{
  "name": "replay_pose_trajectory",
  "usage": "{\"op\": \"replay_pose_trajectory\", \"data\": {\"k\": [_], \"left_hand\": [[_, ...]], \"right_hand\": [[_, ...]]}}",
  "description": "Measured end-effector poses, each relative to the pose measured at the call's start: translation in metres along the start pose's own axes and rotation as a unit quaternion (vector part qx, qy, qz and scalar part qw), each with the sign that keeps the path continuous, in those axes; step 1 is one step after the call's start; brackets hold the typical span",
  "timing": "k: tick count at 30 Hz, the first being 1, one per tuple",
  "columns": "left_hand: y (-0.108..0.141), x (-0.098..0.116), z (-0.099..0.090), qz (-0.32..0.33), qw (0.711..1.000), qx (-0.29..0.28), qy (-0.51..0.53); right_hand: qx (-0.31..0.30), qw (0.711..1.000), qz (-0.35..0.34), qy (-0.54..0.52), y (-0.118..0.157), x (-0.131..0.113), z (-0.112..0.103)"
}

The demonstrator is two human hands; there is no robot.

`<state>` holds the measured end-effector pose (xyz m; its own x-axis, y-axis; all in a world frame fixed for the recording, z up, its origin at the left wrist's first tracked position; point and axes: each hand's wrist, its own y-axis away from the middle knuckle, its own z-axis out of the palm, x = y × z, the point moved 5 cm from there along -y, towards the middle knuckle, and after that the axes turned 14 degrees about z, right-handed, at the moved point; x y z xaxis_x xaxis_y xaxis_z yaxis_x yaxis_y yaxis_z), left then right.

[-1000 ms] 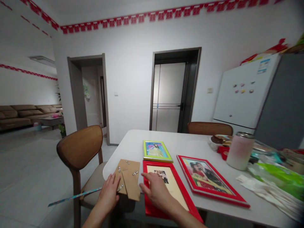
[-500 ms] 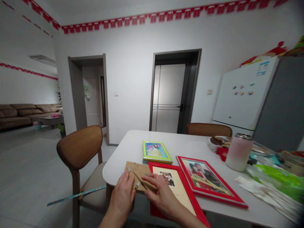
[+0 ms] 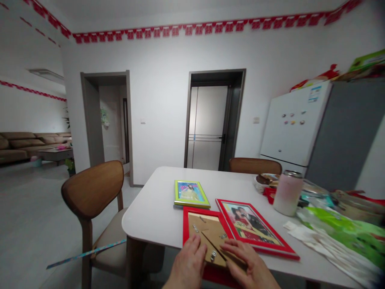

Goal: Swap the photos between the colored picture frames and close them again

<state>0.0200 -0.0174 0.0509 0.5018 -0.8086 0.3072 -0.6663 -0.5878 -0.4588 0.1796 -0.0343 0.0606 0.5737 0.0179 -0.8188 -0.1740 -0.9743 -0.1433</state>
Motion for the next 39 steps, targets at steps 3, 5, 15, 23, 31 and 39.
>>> {"op": "replay_pose_trajectory", "data": {"k": [3, 5, 15, 23, 31, 39], "left_hand": [[-0.003, -0.002, 0.006, -0.012, 0.999, -0.047, 0.021], [-0.003, -0.004, 0.005, -0.022, 0.997, -0.075, 0.019], [0.022, -0.022, -0.014, -0.065, 0.991, -0.114, 0.003], [0.03, -0.029, -0.017, -0.088, 0.99, -0.106, 0.003], [0.029, -0.027, -0.02, -0.115, 0.988, -0.097, 0.008], [0.031, -0.031, -0.017, -0.104, 0.991, -0.088, 0.012]], "right_hand": [[0.009, 0.999, -0.014, 0.036, -0.004, 0.014, 0.006], [0.016, 0.997, -0.032, 0.063, -0.009, 0.02, 0.012], [-0.011, 0.988, -0.11, 0.112, -0.013, 0.005, 0.039], [0.022, 0.965, -0.061, 0.252, -0.059, -0.005, 0.042], [-0.031, 0.959, -0.051, 0.278, -0.062, -0.002, 0.048], [-0.04, 0.946, -0.153, 0.284, -0.03, -0.018, 0.052]]}}
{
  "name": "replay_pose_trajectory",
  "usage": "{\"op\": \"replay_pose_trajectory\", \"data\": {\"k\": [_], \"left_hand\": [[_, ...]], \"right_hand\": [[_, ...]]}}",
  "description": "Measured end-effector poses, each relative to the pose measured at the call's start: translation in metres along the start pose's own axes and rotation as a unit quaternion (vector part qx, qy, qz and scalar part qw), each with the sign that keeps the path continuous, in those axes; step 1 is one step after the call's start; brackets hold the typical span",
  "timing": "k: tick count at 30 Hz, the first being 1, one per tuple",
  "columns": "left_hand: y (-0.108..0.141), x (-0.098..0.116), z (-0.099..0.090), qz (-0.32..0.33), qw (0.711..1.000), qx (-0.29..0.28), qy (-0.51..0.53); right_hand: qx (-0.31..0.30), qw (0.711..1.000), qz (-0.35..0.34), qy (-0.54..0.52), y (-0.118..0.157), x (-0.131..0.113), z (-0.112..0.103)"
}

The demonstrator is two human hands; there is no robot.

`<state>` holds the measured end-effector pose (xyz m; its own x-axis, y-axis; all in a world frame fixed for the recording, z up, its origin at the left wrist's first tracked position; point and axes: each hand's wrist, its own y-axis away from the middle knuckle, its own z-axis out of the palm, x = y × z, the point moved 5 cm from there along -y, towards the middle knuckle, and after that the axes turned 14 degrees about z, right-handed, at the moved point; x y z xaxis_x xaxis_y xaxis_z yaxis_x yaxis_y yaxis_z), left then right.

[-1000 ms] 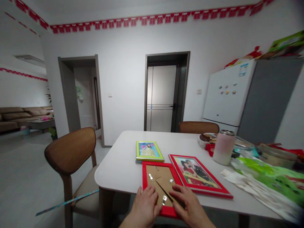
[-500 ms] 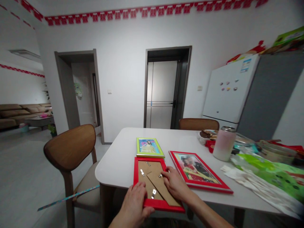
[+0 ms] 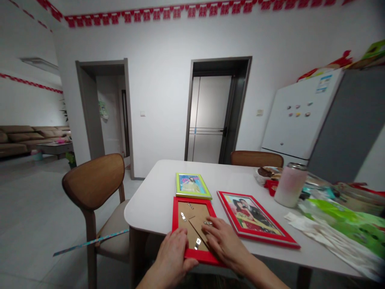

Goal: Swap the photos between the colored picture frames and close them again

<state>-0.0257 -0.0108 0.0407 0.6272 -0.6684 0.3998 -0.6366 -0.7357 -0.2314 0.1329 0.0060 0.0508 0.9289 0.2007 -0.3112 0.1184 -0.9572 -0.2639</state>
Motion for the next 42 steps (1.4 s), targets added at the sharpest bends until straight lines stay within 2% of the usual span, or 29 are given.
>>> {"op": "replay_pose_trajectory", "data": {"k": [4, 7, 11, 14, 17, 23, 32, 37, 42], "left_hand": [[0.0, -0.002, 0.001, 0.0, 1.0, 0.01, -0.001], [0.0, -0.003, 0.001, 0.005, 1.0, 0.01, 0.001], [0.0, -0.006, 0.001, 0.007, 1.0, 0.02, 0.005], [0.0, -0.009, 0.002, 0.001, 1.0, 0.026, 0.007], [0.0, -0.01, 0.004, 0.005, 1.0, 0.031, 0.004], [-0.002, -0.012, 0.005, 0.007, 0.999, 0.036, 0.013], [-0.001, -0.009, 0.001, 0.012, 0.999, 0.036, 0.027], [0.003, -0.008, 0.002, -0.014, 0.999, 0.02, 0.026], [0.003, -0.006, 0.004, -0.015, 1.0, -0.002, 0.022]], "right_hand": [[-0.057, 0.993, -0.1, -0.028, 0.021, -0.031, -0.003], [-0.073, 0.991, -0.109, -0.032, 0.027, -0.04, -0.006], [-0.076, 0.991, -0.103, -0.043, 0.026, -0.038, -0.007], [-0.077, 0.991, -0.085, -0.069, 0.016, -0.036, -0.004], [-0.06, 0.994, -0.045, -0.085, -0.008, -0.036, 0.004], [-0.043, 0.999, -0.008, 0.005, -0.054, -0.044, 0.032], [-0.057, 0.996, -0.051, 0.052, -0.05, -0.051, 0.035], [-0.01, 0.999, 0.034, -0.023, -0.07, -0.03, 0.033], [0.026, 0.989, 0.141, -0.032, -0.099, -0.002, 0.041]]}}
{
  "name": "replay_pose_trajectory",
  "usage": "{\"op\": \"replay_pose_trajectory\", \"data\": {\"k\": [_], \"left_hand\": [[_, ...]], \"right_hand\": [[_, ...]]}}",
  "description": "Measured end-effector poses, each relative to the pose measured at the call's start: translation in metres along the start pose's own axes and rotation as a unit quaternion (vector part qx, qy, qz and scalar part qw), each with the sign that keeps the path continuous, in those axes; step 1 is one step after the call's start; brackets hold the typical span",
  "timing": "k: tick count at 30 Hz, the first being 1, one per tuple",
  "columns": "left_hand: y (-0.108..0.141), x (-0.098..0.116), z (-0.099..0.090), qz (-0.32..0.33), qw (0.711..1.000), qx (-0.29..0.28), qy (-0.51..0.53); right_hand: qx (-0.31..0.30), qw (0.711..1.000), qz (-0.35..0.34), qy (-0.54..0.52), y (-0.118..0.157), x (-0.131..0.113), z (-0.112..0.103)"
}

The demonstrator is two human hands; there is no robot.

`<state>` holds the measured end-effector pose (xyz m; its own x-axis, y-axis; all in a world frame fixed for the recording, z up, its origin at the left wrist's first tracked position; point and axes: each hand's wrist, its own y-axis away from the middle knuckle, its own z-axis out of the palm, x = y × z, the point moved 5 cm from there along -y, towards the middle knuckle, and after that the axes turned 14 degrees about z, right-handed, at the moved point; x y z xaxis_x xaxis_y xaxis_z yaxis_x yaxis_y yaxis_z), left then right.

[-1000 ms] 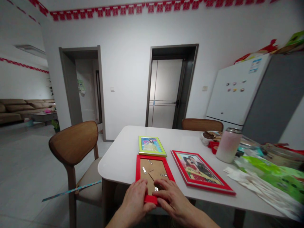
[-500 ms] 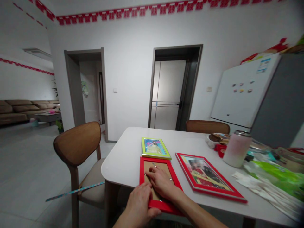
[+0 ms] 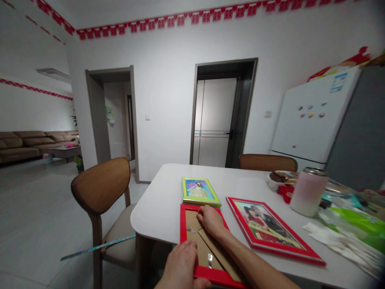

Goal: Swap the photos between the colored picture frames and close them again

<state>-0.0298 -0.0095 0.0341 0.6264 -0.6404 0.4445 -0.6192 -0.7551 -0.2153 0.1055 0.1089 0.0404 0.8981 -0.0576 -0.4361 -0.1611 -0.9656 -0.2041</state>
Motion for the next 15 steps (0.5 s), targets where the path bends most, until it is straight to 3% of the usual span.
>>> {"op": "replay_pose_trajectory", "data": {"k": [8, 12, 15], "left_hand": [[0.0, 0.0, -0.001, -0.01, 1.0, -0.01, -0.004], [-0.014, 0.016, 0.007, 0.032, 0.999, -0.033, -0.014], [-0.029, 0.033, 0.02, 0.065, 0.996, -0.054, -0.023]], "right_hand": [[0.011, 0.995, 0.072, -0.073, -0.017, 0.011, 0.007], [0.006, 0.989, 0.04, -0.141, -0.01, 0.012, -0.012], [0.008, 0.982, 0.028, -0.188, 0.003, 0.027, -0.034]]}}
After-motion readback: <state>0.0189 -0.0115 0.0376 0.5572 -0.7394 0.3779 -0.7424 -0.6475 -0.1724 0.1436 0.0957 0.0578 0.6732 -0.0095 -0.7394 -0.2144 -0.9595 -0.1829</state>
